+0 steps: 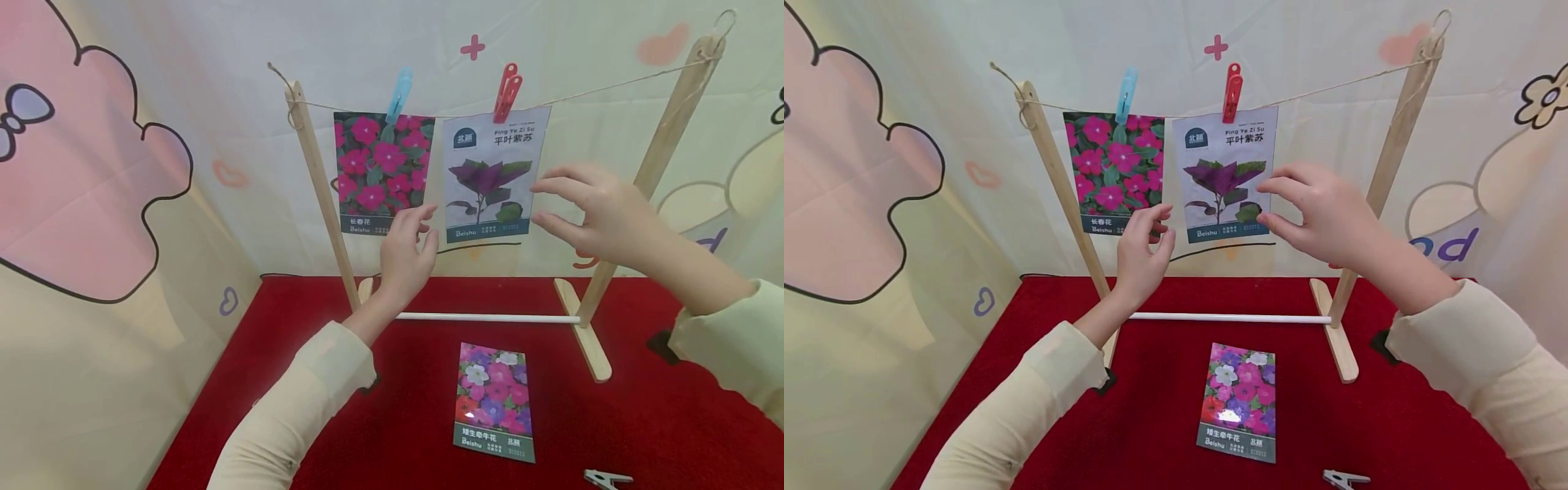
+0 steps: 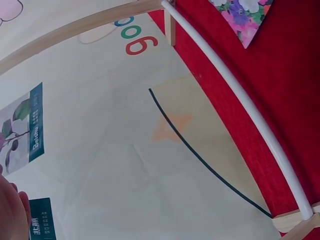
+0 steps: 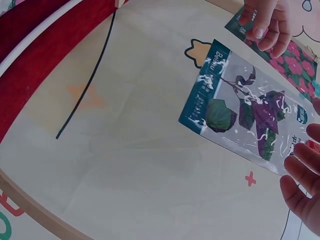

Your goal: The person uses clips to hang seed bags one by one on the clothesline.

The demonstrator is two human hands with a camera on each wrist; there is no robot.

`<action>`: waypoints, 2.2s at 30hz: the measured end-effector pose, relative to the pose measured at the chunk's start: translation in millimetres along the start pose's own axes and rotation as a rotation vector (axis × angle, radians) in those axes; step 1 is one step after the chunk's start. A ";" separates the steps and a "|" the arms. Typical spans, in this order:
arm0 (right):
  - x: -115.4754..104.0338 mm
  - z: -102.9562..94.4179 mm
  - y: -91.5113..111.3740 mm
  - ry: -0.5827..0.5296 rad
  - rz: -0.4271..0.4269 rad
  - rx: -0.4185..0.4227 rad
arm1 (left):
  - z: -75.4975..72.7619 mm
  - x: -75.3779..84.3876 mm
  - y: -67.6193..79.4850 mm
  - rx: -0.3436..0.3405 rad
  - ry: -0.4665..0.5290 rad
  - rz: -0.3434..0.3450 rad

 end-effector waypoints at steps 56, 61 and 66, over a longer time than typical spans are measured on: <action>-19.3 29.0 61.3 -0.059 0.170 -0.268 | 3.9 -26.7 57.3 -0.229 -0.088 -0.072; -19.5 30.4 66.7 -0.055 0.181 -0.282 | 3.6 -27.5 62.1 -0.264 -0.103 -0.089; -19.2 32.0 71.6 -0.055 0.162 -0.284 | 4.9 -29.1 66.0 -0.289 -0.105 -0.082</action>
Point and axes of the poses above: each hand's wrist, its own y-axis away from the middle knuckle, its own z-axis out of the palm, x = y × z, the point moved 2 cm from there along -y, towards the middle knuckle, and after that the axes turned 11 degrees about x, right-handed, at the moved point
